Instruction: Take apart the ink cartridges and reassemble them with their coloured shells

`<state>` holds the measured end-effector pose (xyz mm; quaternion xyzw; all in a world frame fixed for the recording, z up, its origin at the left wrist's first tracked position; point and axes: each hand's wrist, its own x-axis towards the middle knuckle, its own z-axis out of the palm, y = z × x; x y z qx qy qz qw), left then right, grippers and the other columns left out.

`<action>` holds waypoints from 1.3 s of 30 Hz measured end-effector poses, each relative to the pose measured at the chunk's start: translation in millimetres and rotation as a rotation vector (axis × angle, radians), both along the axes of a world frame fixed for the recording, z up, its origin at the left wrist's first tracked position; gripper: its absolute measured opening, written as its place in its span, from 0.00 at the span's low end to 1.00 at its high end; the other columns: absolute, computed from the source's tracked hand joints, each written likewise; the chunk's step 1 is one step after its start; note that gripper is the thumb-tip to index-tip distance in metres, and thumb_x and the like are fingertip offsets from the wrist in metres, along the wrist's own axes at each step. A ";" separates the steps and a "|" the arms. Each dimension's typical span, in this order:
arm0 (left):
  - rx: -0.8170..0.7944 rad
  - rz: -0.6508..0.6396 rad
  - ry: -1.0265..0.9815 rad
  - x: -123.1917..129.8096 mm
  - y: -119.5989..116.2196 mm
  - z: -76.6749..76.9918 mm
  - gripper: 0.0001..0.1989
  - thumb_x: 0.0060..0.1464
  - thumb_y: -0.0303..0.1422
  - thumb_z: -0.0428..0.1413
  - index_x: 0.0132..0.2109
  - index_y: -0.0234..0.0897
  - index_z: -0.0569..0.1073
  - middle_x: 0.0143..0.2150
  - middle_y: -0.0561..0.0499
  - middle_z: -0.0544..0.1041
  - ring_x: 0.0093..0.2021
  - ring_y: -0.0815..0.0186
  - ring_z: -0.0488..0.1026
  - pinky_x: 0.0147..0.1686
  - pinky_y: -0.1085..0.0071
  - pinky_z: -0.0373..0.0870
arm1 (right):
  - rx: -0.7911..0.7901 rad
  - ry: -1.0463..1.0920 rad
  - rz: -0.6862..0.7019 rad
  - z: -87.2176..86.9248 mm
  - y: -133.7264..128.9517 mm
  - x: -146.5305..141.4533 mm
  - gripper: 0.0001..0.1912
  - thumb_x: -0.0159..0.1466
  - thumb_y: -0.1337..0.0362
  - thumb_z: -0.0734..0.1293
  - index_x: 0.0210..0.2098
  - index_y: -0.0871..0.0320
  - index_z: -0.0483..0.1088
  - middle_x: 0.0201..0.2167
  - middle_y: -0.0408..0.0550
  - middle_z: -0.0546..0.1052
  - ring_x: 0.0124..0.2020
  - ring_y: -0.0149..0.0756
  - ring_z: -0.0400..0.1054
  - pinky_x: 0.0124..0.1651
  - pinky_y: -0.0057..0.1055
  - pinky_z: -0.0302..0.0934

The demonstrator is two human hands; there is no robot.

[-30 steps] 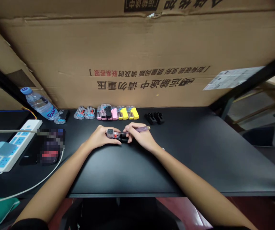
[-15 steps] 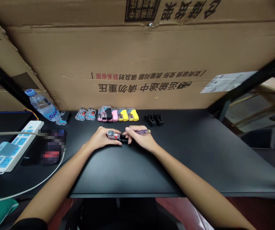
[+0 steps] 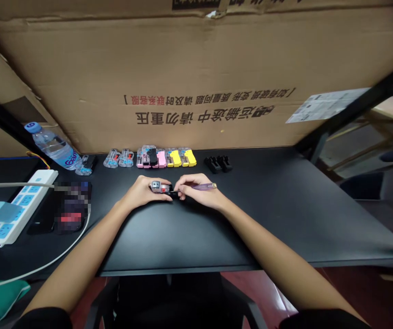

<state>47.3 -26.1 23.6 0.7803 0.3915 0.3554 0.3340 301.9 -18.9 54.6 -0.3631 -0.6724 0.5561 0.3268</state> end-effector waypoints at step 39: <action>0.051 -0.021 0.030 4.7 -2.2 5.8 0.25 0.55 0.48 0.74 0.51 0.33 0.87 0.42 0.46 0.89 0.38 0.61 0.85 0.43 0.72 0.80 | -0.009 0.040 -0.309 -5.2 -21.9 -36.0 0.12 0.60 0.60 0.62 0.27 0.56 0.75 0.17 0.39 0.70 0.14 0.28 0.59 0.17 0.25 0.53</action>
